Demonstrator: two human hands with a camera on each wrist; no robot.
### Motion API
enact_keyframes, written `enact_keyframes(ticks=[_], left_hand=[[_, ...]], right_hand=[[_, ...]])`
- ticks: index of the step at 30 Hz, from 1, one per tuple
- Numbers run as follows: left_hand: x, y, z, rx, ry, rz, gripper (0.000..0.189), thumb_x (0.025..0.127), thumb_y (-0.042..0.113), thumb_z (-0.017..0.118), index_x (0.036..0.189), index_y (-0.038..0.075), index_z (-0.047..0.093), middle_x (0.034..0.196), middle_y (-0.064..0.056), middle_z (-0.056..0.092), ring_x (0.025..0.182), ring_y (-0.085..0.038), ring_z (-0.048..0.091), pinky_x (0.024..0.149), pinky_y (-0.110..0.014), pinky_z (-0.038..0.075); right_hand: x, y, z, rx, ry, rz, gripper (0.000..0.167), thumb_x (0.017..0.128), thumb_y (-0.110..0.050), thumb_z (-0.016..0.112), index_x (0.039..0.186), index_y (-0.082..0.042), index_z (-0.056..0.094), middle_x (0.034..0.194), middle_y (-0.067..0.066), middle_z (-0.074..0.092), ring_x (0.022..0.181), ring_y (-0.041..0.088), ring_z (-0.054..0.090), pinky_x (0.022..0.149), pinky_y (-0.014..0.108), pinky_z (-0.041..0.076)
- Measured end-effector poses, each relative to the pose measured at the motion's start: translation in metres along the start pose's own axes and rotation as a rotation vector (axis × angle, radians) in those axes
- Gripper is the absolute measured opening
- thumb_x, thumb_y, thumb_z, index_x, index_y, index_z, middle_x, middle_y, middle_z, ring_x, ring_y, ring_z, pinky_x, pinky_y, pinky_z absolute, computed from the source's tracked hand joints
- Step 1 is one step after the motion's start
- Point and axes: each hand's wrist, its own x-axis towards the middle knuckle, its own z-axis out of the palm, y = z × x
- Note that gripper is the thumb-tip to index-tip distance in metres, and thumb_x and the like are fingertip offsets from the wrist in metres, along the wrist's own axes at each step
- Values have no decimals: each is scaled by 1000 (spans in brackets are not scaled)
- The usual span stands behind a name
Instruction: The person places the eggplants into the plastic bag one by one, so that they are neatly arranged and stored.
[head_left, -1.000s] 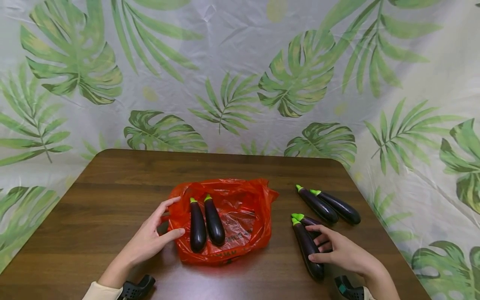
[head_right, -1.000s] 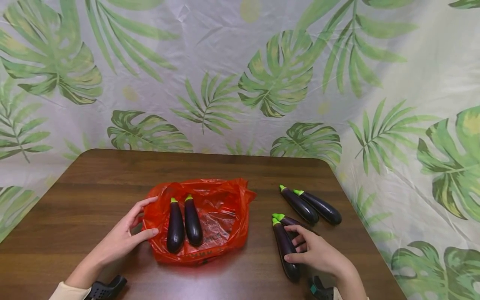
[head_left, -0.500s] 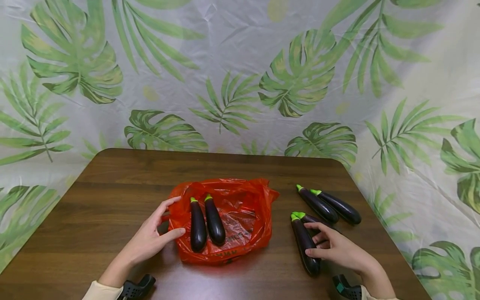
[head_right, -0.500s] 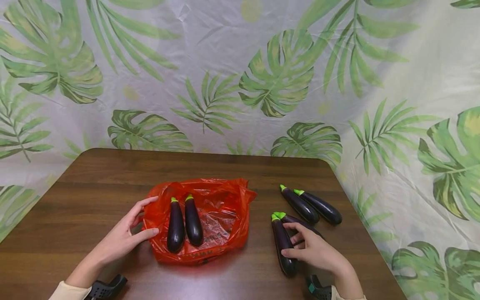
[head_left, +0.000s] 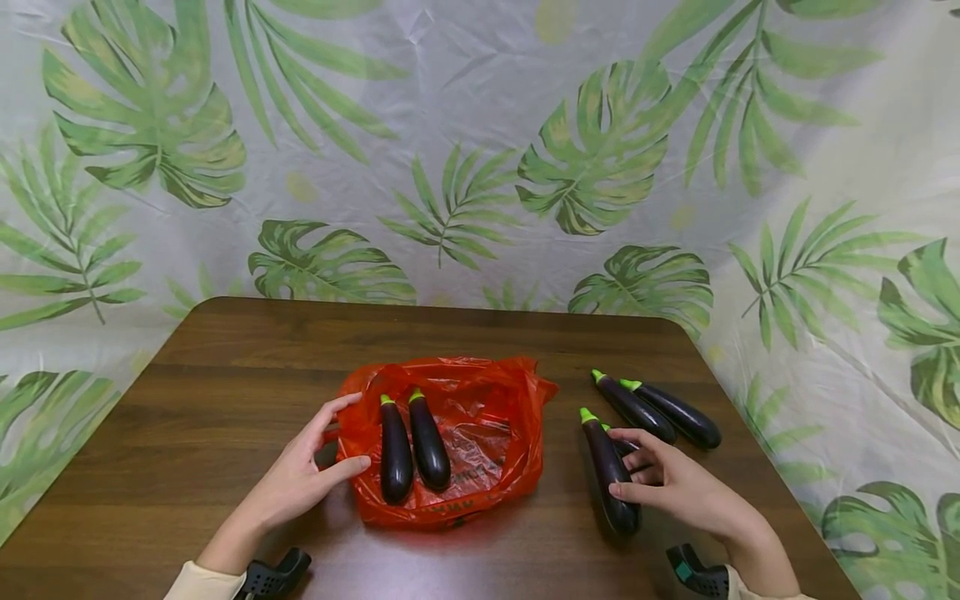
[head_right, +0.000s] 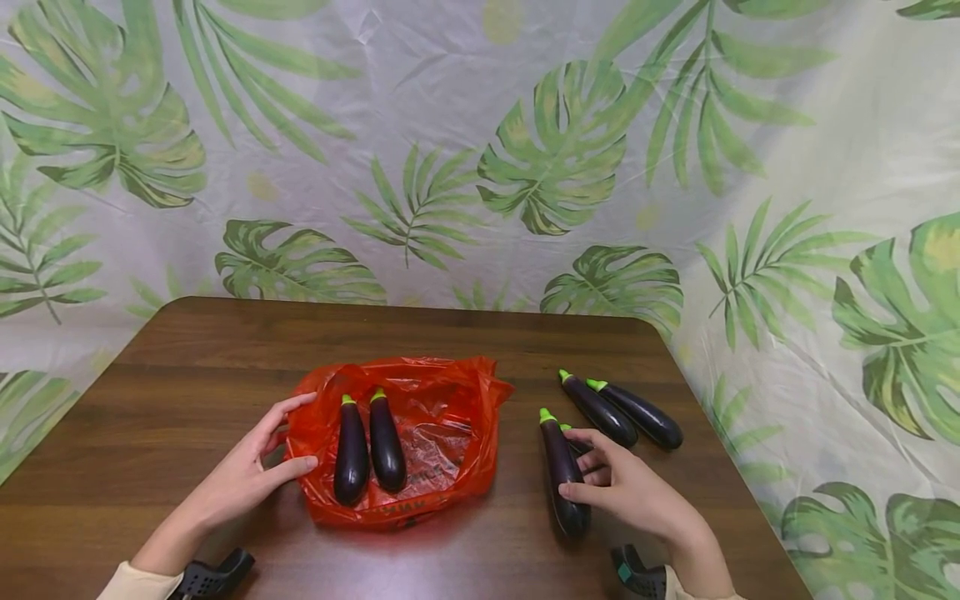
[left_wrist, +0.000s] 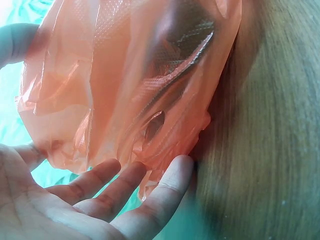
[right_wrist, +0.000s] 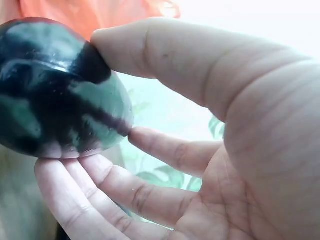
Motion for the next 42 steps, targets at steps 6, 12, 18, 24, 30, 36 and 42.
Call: enact_keyframes(ticks=[6,12,18,24,30,36,42], left_hand=[[0,0,0,-2,0,-8,73,98,22,78,162,19,41,158,-19,52,136,-47,58,98,-65,55],[0,0,0,-8,-5,-14,74,99,23,77,162,19,40,160,-19,50,136,-46,58,98,-63,56],[0,1,-1,0,-1,-17,73,99,23,77,162,20,40,158,-19,52,136,-46,58,98,-65,55],[0,1,-1,1,-3,-15,73,99,22,77,162,20,40,157,-19,53,135,-46,58,99,-68,54],[-1,1,-1,3,-2,-16,73,98,21,77,162,19,41,157,-19,53,135,-46,58,99,-70,53],[-1,1,-1,7,-2,-13,73,98,23,77,162,19,41,156,-19,54,134,-44,59,99,-67,54],[0,0,-1,9,-4,-11,74,98,23,78,162,20,41,157,-18,53,134,-43,59,98,-62,55]], right_hand=[[2,-14,-3,-9,42,-58,76,100,-25,77,162,-4,37,127,16,61,106,15,63,82,27,55],[4,-26,-8,-42,74,-96,76,101,-25,76,163,-6,36,129,17,63,107,19,67,84,28,54],[7,-38,-9,-50,101,-95,78,102,-27,76,165,-8,35,132,18,61,110,26,66,86,27,54],[12,-50,-8,-67,132,-112,79,101,-28,77,165,-8,35,128,17,64,108,24,69,87,26,56],[13,-63,-9,-81,152,-132,76,101,-28,77,164,-11,37,128,17,65,109,25,70,87,26,55],[16,-77,-7,-85,168,-152,74,101,-29,77,163,-15,40,128,16,64,109,25,69,89,28,54],[22,-92,-6,-79,161,-156,75,100,-30,78,164,-19,39,129,17,62,111,26,68,90,33,55]])
